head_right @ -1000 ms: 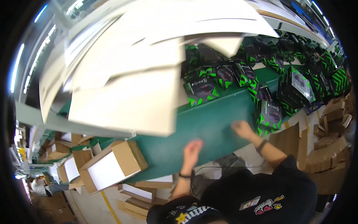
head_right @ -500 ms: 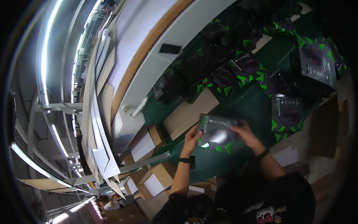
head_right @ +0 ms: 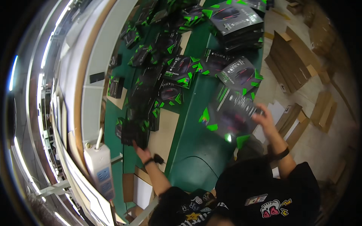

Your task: Packing computer mouse retail boxes into larger shipping cartons.

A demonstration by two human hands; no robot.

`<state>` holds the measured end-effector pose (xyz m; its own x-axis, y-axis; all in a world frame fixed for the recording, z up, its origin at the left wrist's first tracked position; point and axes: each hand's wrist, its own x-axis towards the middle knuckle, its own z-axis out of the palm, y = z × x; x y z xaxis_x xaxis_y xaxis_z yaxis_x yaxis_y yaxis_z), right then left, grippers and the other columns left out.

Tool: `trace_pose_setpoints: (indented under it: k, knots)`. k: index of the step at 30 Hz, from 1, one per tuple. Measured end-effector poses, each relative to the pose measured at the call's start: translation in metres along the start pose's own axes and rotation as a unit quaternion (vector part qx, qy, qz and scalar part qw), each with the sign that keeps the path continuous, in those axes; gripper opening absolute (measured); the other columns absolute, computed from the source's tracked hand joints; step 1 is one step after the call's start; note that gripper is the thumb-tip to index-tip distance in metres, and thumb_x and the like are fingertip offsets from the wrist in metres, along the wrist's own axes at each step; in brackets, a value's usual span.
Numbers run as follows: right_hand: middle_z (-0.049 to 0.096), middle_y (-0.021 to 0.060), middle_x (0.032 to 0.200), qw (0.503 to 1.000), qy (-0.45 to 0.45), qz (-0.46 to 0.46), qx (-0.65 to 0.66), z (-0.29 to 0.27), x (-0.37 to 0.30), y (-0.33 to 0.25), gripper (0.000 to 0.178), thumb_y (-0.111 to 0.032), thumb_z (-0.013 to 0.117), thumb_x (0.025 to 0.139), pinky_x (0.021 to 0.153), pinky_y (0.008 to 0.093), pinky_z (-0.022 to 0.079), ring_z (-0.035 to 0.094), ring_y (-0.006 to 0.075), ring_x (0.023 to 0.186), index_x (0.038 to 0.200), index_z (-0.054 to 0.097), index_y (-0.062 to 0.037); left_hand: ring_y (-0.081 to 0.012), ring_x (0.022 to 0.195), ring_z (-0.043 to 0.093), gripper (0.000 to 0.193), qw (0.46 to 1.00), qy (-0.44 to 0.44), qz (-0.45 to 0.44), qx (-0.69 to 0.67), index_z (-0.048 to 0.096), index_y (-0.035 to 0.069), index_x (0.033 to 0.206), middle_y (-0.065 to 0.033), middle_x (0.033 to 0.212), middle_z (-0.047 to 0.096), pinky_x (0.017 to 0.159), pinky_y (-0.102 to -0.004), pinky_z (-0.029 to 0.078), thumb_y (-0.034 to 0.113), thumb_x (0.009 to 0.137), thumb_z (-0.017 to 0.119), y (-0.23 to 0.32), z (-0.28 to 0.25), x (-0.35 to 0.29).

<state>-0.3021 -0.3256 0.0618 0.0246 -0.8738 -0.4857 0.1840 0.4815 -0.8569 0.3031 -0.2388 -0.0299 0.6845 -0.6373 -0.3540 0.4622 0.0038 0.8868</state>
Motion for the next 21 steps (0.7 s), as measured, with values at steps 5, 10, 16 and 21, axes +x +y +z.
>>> trace_pose_setpoints:
  k: [5,10,16,21]
  knots:
    - [0.061,0.0082,0.111,0.957,0.113,-0.062,-0.258,-0.043,0.077,-0.045,0.059,-0.034,0.070,0.083,0.085,0.0263,0.045,0.057,0.0154,0.099,0.129,0.049,-0.0037,-0.0246,0.109,0.059,0.040,0.984,0.030,-0.118,-0.130,0.054,0.004,0.125,-0.0097,0.118,0.062,0.099,-0.0368,0.043,0.031,0.095,0.056,-0.010,0.106,-0.160]
    - [0.047,0.0103,0.137,0.975,0.090,-0.074,-0.191,-0.016,0.110,-0.030,0.058,-0.046,0.047,0.097,0.100,0.0335,0.037,0.046,0.0226,0.122,0.139,0.044,-0.0054,-0.0089,0.088,0.054,0.032,0.976,-0.174,-0.122,0.047,0.056,0.004,0.119,-0.0028,0.106,0.061,0.081,-0.0274,0.046,0.023,0.094,0.060,-0.104,0.243,-0.204]
    - [0.042,0.0123,0.142,0.975,0.107,-0.142,-0.132,-0.049,0.136,-0.021,0.058,-0.041,0.046,0.098,0.106,0.0337,0.032,0.038,0.0218,0.131,0.143,0.037,-0.0050,-0.0173,0.103,0.055,0.047,0.966,-0.033,0.092,0.237,0.050,0.000,0.129,-0.0103,0.119,0.056,0.089,-0.0336,0.044,0.023,0.091,0.066,-0.127,0.260,-0.089]
    - [0.046,0.0173,0.135,0.964,0.207,-0.089,-0.144,-0.056,0.084,0.008,0.067,-0.038,0.056,0.095,0.097,0.0356,0.042,0.047,0.0238,0.124,0.147,0.027,-0.0080,-0.0252,0.096,0.060,0.047,0.893,0.161,0.195,0.372,0.058,-0.004,0.112,-0.0155,0.107,0.063,0.088,-0.0391,0.046,0.029,0.081,0.072,-0.041,0.167,0.096]
